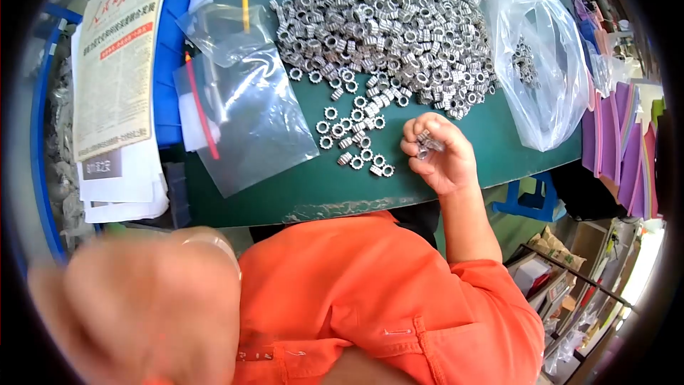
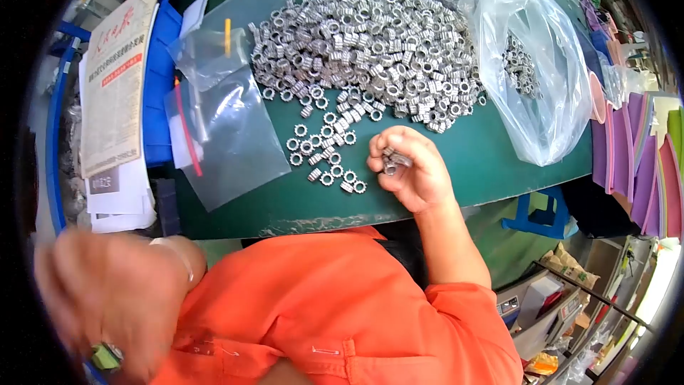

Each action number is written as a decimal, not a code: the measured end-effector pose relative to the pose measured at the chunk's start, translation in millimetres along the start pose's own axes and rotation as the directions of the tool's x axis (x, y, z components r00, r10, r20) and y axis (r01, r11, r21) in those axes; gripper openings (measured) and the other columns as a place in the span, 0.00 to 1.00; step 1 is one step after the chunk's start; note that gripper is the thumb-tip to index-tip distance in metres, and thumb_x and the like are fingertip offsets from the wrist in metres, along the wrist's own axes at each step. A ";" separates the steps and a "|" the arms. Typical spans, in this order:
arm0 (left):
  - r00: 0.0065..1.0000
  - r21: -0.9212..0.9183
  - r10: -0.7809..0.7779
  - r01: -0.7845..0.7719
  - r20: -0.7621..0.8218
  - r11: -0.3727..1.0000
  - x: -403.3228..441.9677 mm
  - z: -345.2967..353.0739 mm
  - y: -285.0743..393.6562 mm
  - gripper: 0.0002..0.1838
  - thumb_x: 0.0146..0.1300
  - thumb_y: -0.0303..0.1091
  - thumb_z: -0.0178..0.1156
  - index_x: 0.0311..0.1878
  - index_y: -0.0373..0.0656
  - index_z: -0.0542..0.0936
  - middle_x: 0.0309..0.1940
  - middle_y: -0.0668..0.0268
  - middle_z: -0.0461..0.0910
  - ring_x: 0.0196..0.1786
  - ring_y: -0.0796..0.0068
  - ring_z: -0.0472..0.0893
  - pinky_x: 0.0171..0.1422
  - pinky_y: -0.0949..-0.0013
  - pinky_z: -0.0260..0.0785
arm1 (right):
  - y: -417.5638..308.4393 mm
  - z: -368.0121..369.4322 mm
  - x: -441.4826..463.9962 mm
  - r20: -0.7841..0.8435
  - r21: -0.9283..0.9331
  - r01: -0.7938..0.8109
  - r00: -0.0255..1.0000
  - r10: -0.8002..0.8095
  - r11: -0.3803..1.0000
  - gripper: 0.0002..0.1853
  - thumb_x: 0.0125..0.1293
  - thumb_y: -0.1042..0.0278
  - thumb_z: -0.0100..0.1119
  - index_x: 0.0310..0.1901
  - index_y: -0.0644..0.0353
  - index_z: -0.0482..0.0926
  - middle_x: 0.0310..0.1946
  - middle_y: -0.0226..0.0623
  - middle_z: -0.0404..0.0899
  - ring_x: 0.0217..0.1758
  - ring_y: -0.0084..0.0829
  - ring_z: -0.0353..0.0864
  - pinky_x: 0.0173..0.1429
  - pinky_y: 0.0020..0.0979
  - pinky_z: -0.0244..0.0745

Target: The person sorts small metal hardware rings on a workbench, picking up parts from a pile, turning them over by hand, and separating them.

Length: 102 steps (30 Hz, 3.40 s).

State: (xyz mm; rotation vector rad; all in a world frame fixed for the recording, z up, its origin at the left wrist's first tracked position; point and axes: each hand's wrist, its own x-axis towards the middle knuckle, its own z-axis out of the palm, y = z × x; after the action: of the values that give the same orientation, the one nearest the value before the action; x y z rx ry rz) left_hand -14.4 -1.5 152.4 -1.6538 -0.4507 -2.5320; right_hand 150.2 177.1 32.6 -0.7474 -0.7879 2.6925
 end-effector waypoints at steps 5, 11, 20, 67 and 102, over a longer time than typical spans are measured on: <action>0.984 0.268 0.118 -0.151 0.135 0.951 49.3 7.2 99.5 0.11 0.54 0.33 0.56 0.41 0.49 0.79 0.46 0.67 0.73 0.51 0.73 0.70 0.57 0.65 0.58 | 16.2 10.7 19.6 0.292 -0.946 0.323 0.836 -0.465 -0.013 0.06 0.52 0.76 0.63 0.34 0.62 0.79 0.26 0.32 0.75 0.25 0.23 0.73 0.28 0.23 0.67; 0.840 0.479 0.537 -0.441 -0.078 0.759 42.1 42.5 47.6 0.06 0.56 0.37 0.53 0.32 0.53 0.80 0.44 0.66 0.75 0.48 0.72 0.73 0.55 0.64 0.60 | 22.8 14.0 21.6 0.419 -0.903 0.307 0.785 -0.456 -0.302 0.09 0.47 0.77 0.66 0.30 0.64 0.75 0.27 0.37 0.72 0.24 0.32 0.73 0.29 0.27 0.70; 0.814 0.418 0.573 -0.490 -0.094 0.765 46.7 48.9 49.3 0.05 0.58 0.38 0.53 0.34 0.55 0.79 0.44 0.75 0.75 0.50 0.75 0.73 0.58 0.64 0.57 | 19.8 4.9 -3.5 0.217 -0.749 0.401 0.901 -0.376 0.528 0.11 0.47 0.84 0.64 0.27 0.60 0.71 0.36 0.37 0.77 0.39 0.22 0.74 0.44 0.24 0.71; 0.956 -0.020 0.294 -0.294 0.019 0.956 30.3 38.4 14.2 0.07 0.56 0.38 0.58 0.39 0.56 0.81 0.46 0.71 0.74 0.53 0.73 0.70 0.58 0.63 0.57 | 29.0 -0.8 3.9 0.015 0.177 -0.094 0.996 0.093 0.980 0.09 0.59 0.80 0.53 0.42 0.65 0.72 0.35 0.41 0.76 0.32 0.25 0.78 0.30 0.22 0.77; 0.940 0.232 0.289 -0.326 0.180 0.916 36.0 32.8 31.7 0.22 0.46 0.29 0.65 0.47 0.57 0.74 0.48 0.80 0.67 0.50 0.81 0.66 0.49 0.69 0.62 | -304.6 114.2 233.0 0.164 -0.527 0.444 0.890 -0.426 0.725 0.05 0.64 0.68 0.49 0.34 0.60 0.70 0.20 0.24 0.66 0.15 0.13 0.56 0.16 0.15 0.49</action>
State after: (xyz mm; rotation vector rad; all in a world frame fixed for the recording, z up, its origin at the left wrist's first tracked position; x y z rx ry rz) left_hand 6.9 -19.0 203.5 -1.6611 -0.4655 -2.0443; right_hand -82.1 462.2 190.1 -0.5290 -1.5720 2.0534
